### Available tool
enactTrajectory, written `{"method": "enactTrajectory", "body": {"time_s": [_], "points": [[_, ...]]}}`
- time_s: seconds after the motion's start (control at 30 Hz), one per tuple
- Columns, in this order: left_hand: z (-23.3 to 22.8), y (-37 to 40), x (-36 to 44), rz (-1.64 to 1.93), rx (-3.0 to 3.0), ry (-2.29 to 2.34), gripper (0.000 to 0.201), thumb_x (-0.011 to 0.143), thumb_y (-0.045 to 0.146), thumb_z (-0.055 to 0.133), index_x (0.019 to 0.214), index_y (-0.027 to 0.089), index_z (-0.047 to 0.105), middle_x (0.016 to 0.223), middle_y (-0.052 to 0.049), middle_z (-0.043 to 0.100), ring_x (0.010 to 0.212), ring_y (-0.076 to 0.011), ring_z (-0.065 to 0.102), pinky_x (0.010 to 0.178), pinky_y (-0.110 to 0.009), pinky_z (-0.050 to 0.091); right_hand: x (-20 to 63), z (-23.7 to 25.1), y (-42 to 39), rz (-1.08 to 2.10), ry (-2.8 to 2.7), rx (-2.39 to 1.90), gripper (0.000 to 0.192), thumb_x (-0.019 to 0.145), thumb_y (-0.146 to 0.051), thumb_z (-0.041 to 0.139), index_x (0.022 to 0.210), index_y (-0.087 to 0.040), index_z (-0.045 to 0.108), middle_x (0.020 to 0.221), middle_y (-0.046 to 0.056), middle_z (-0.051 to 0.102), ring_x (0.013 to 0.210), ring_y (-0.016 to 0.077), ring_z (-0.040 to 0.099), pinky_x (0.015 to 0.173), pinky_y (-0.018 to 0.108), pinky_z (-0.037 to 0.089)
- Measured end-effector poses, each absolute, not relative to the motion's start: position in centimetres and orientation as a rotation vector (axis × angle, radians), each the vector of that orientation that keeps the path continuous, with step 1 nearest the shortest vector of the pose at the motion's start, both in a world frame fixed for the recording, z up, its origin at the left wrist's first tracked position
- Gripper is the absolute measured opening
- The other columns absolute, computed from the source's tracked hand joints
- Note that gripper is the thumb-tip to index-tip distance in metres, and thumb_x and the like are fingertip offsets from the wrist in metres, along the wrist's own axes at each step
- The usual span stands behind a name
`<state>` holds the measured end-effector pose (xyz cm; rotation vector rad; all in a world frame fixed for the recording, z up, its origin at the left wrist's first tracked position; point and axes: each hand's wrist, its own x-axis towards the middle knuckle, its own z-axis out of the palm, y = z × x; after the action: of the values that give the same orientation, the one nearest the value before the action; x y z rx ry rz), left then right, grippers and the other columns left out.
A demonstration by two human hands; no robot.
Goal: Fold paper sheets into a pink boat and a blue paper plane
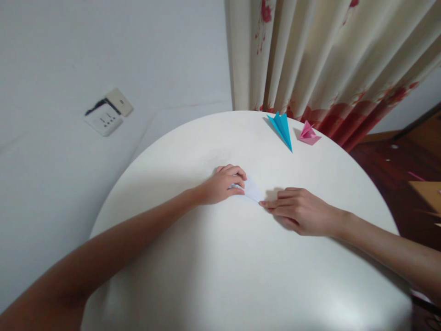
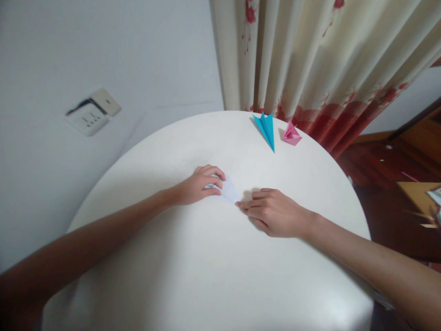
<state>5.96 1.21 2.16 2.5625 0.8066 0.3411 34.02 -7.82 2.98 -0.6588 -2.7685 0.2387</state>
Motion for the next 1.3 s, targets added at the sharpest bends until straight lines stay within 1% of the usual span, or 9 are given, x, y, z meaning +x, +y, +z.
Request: {"method": "enactTrajectory", "body": {"time_s": [0.1, 0.3, 0.47, 0.63, 0.9, 1.03, 1.1, 1.2, 1.3], "points": [[1.8, 1.5, 5.6, 0.366, 2.588, 0.72, 0.006, 0.088, 0.03, 0.069, 0.093, 0.025, 0.07, 0.119, -0.002, 0.065, 0.117, -0.0216, 0.053, 0.104, -0.037, 0.029, 34.0, 3.0, -7.8, 0.241, -2.768, -0.658, 0.03, 0.095, -0.016, 0.049, 0.118, -0.016, 0.069, 0.123, 0.01, 0.071, 0.093, 0.0214, 0.066, 0.085, 0.038, 0.053], [1.7, 1.5, 5.8, 0.352, 2.612, 0.705, 0.012, 0.095, 0.032, 0.061, 0.09, 0.025, 0.07, 0.113, -0.003, 0.066, 0.115, -0.0215, 0.054, 0.104, -0.036, 0.031, 34.0, 2.8, -7.8, 0.227, -2.774, -0.668, 0.03, 0.096, -0.017, 0.048, 0.118, -0.016, 0.068, 0.125, 0.01, 0.071, 0.093, 0.0218, 0.066, 0.085, 0.039, 0.053], [2.4, 1.3, 6.5, 0.351, 2.545, 0.869, 0.009, 0.089, 0.028, 0.067, 0.084, 0.025, 0.073, 0.112, -0.003, 0.063, 0.109, -0.0224, 0.055, 0.098, -0.039, 0.035, 34.0, 2.9, -7.9, 0.225, -2.781, -0.676, 0.031, 0.096, -0.017, 0.048, 0.12, -0.015, 0.067, 0.125, 0.01, 0.07, 0.094, 0.022, 0.066, 0.086, 0.039, 0.052], [3.3, 0.9, 7.4, 0.241, 2.531, 1.085, 0.009, 0.084, 0.031, 0.073, 0.078, 0.025, 0.076, 0.116, -0.003, 0.062, 0.116, -0.0256, 0.05, 0.1, -0.045, 0.032, 34.0, 3.0, -7.9, 0.23, -2.788, -0.679, 0.031, 0.096, -0.017, 0.048, 0.119, -0.015, 0.068, 0.123, 0.011, 0.071, 0.093, 0.0212, 0.066, 0.084, 0.037, 0.052], [3.5, 0.6, 8.2, 0.157, 2.476, 1.393, 0.016, 0.077, 0.039, 0.08, 0.074, 0.024, 0.077, 0.12, -0.003, 0.06, 0.118, -0.0288, 0.048, 0.099, -0.048, 0.034, 33.9, 3.1, -7.9, 0.228, -2.797, -0.68, 0.032, 0.096, -0.017, 0.047, 0.12, -0.015, 0.068, 0.124, 0.01, 0.071, 0.093, 0.0211, 0.066, 0.085, 0.037, 0.051], [3.4, 0.6, 8.0, 0.17, 2.436, 1.524, 0.025, 0.074, 0.045, 0.082, 0.071, 0.022, 0.073, 0.12, -0.004, 0.057, 0.117, -0.0294, 0.047, 0.097, -0.048, 0.035, 34.0, 3.0, -7.9, 0.223, -2.783, -0.681, 0.033, 0.095, -0.017, 0.047, 0.121, -0.016, 0.068, 0.125, 0.01, 0.071, 0.094, 0.0208, 0.066, 0.085, 0.037, 0.051], [3.3, 0.6, 7.8, 0.208, 2.416, 1.594, 0.03, 0.072, 0.047, 0.083, 0.074, 0.021, 0.069, 0.12, -0.005, 0.054, 0.117, -0.0293, 0.047, 0.096, -0.047, 0.037, 34.0, 3.0, -7.9, 0.22, -2.78, -0.683, 0.033, 0.095, -0.017, 0.047, 0.121, -0.017, 0.068, 0.124, 0.01, 0.071, 0.093, 0.0206, 0.066, 0.084, 0.037, 0.051], [2.9, 0.3, 7.6, 0.289, 2.384, 1.693, 0.041, 0.067, 0.048, 0.086, 0.09, 0.022, 0.063, 0.123, -0.006, 0.049, 0.116, -0.0293, 0.046, 0.095, -0.046, 0.039, 34.0, 3.1, -7.9, 0.22, -2.78, -0.688, 0.033, 0.095, -0.017, 0.047, 0.121, -0.016, 0.068, 0.124, 0.01, 0.071, 0.092, 0.0209, 0.066, 0.083, 0.037, 0.051], [2.5, -0.1, 7.5, 0.367, 2.348, 1.748, 0.052, 0.067, 0.046, 0.087, 0.106, 0.027, 0.059, 0.123, -0.006, 0.048, 0.117, -0.0291, 0.046, 0.097, -0.046, 0.039, 34.0, 3.1, -8.0, 0.22, -2.787, -0.69, 0.033, 0.095, -0.017, 0.047, 0.12, -0.016, 0.068, 0.125, 0.009, 0.071, 0.092, 0.0213, 0.065, 0.084, 0.037, 0.051]]}}
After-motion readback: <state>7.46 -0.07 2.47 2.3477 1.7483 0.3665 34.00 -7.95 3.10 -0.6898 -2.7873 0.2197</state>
